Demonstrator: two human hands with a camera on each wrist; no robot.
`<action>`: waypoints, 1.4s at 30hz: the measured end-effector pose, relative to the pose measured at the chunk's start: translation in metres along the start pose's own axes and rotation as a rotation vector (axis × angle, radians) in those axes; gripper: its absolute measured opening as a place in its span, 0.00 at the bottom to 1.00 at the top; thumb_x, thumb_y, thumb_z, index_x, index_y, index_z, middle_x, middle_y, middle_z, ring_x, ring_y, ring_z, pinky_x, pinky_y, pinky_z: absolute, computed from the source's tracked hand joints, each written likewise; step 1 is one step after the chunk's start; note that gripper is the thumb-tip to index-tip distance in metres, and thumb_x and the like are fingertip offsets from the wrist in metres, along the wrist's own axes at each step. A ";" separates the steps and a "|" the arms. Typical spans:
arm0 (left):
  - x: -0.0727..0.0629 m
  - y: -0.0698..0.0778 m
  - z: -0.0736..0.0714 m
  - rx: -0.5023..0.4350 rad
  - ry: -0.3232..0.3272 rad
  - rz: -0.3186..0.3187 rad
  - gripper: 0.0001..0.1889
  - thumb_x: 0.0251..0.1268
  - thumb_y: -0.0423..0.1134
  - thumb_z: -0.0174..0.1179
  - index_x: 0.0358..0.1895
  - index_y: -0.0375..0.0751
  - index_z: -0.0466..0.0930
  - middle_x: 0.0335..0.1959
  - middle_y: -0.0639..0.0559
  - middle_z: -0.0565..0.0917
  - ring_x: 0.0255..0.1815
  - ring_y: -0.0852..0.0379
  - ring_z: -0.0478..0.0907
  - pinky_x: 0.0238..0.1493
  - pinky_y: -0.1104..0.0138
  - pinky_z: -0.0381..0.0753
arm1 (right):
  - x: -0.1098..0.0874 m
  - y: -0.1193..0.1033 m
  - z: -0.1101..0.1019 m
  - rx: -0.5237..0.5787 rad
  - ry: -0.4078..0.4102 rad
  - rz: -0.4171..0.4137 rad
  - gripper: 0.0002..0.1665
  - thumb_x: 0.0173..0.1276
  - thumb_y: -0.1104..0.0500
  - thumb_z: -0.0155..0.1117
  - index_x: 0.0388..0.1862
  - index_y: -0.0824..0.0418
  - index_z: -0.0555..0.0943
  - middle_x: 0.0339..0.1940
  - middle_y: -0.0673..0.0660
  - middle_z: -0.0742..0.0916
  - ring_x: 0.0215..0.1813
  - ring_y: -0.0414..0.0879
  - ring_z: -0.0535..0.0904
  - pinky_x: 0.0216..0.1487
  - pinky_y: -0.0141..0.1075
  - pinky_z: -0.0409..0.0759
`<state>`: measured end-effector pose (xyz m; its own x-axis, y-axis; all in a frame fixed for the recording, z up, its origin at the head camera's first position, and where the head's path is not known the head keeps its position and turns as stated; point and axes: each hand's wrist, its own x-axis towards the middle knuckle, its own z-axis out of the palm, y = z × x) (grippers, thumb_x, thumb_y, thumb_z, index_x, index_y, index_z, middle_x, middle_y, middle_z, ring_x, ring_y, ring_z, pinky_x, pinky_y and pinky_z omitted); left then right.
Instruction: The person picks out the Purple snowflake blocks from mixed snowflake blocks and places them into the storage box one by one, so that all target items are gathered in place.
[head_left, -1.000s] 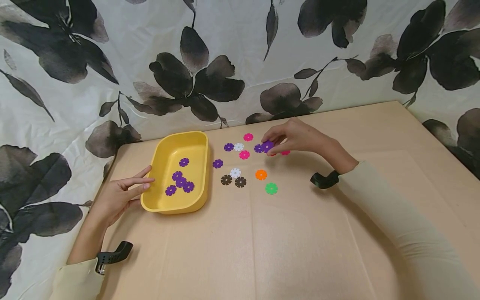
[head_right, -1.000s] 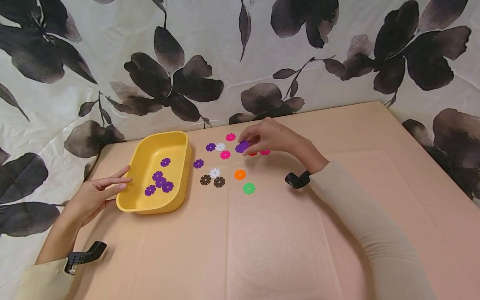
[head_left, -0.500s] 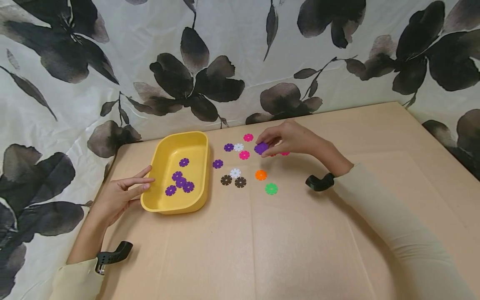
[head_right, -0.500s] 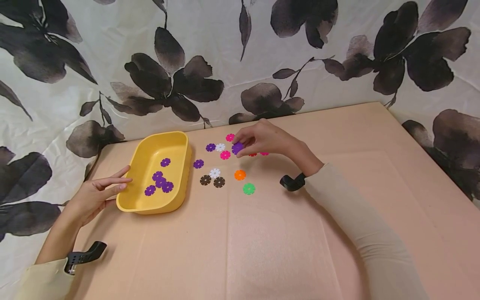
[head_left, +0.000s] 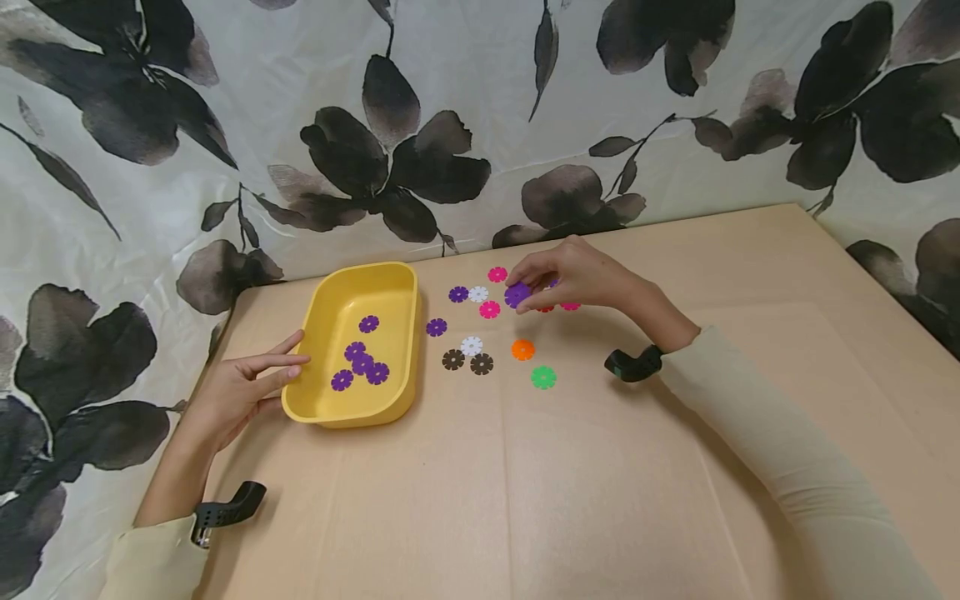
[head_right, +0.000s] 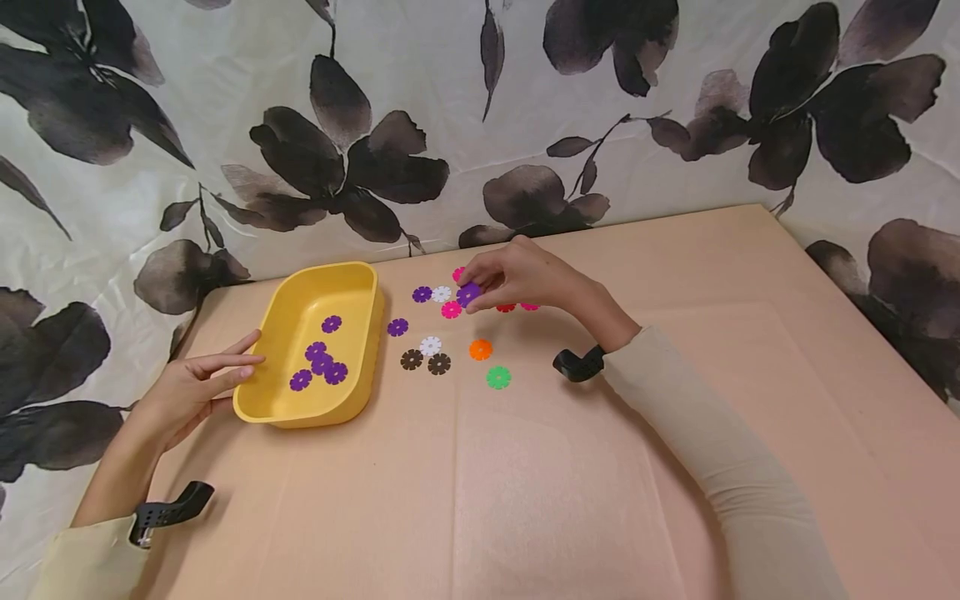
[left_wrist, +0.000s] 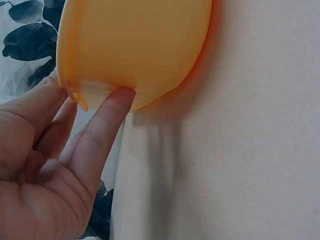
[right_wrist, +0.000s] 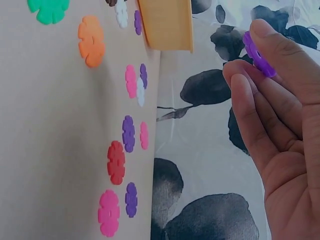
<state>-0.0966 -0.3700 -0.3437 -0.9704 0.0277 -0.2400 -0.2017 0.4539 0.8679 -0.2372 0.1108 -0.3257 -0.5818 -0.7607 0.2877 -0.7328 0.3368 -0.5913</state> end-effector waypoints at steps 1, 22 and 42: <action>0.000 0.000 0.000 -0.001 0.001 -0.001 0.28 0.70 0.45 0.66 0.67 0.31 0.75 0.81 0.57 0.56 0.79 0.42 0.56 0.52 0.69 0.85 | 0.001 -0.001 0.000 0.001 -0.001 -0.003 0.22 0.56 0.56 0.83 0.49 0.61 0.88 0.42 0.53 0.92 0.41 0.44 0.89 0.46 0.39 0.89; 0.002 0.001 -0.001 0.032 0.002 0.012 0.28 0.71 0.44 0.65 0.67 0.31 0.75 0.81 0.56 0.57 0.75 0.53 0.65 0.51 0.67 0.85 | 0.018 -0.010 0.009 0.084 -0.028 -0.047 0.22 0.55 0.57 0.83 0.48 0.63 0.88 0.42 0.54 0.91 0.43 0.44 0.89 0.50 0.35 0.88; 0.000 0.004 -0.002 -0.002 -0.007 -0.018 0.28 0.70 0.44 0.66 0.67 0.31 0.75 0.81 0.58 0.57 0.79 0.43 0.57 0.51 0.68 0.85 | 0.040 -0.033 0.023 0.148 -0.059 -0.106 0.23 0.57 0.55 0.82 0.49 0.63 0.87 0.44 0.53 0.91 0.44 0.39 0.88 0.47 0.29 0.87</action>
<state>-0.0974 -0.3698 -0.3389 -0.9657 0.0261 -0.2584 -0.2191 0.4524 0.8645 -0.2285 0.0565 -0.3122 -0.4789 -0.8206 0.3121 -0.7266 0.1710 -0.6654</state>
